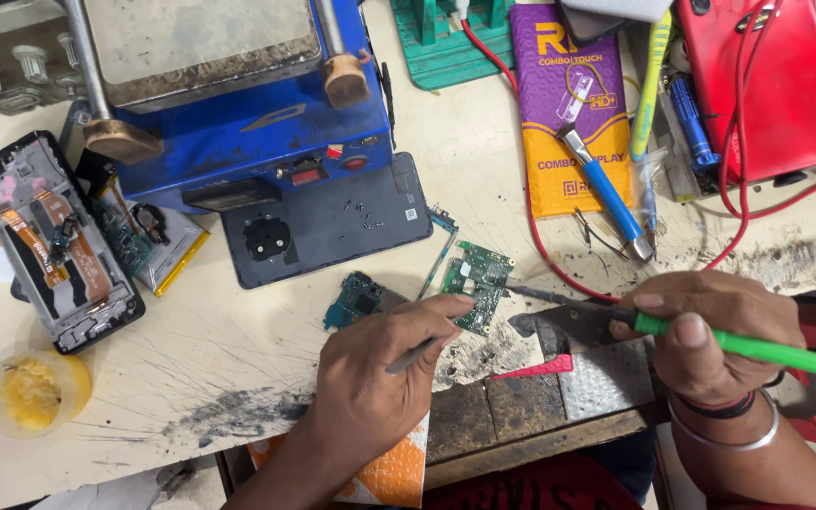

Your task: The person solders a green phone motherboard held on a cluttered repair bench, steadying the board with one hand while applying a green soldering iron to its contacts. They reposition the board and continue soldering different points, with a disassembled phone and tools around the work area.

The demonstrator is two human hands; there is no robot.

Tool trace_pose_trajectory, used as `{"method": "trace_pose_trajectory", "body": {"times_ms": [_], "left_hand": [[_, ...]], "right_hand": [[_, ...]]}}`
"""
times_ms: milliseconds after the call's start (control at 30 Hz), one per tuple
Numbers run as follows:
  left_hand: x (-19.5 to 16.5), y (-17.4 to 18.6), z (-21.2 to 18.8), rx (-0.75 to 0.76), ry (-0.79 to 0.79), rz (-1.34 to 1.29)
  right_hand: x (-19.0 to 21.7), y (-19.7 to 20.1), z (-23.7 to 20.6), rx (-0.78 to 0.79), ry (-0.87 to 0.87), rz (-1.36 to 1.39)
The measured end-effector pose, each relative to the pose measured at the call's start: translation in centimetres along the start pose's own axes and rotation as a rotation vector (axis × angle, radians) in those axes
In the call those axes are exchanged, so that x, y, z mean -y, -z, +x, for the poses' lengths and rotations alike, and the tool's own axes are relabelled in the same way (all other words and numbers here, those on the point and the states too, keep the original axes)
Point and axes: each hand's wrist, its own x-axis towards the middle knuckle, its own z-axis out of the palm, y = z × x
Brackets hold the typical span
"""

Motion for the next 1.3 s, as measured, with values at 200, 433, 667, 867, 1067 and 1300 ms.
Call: {"method": "trace_pose_trajectory", "body": {"times_ms": [200,433,667,867,1067,1300], "left_hand": [[-0.01,-0.13,-0.19,0.004,0.058,-0.037],[-0.04,-0.04,-0.59,0.043,0.076,0.057],[-0.17,0.20,-0.51,0.076,0.030,0.068],[-0.22,0.08,-0.29,0.066,0.026,0.067],[-0.11,0.06,-0.40,0.077,0.043,0.077],[-0.03,0.04,-0.49,0.099,0.056,0.068]], "right_hand": [[-0.17,-0.02,-0.34,-0.011,-0.021,-0.014],[-0.28,0.07,-0.01,0.023,0.009,-0.026],[-0.49,-0.04,-0.03,0.027,0.029,-0.013],[-0.45,-0.13,0.02,0.016,0.021,-0.017],[-0.49,-0.23,-0.01,0.002,0.006,-0.006],[-0.53,-0.13,-0.24,0.007,0.024,-0.023]]}}
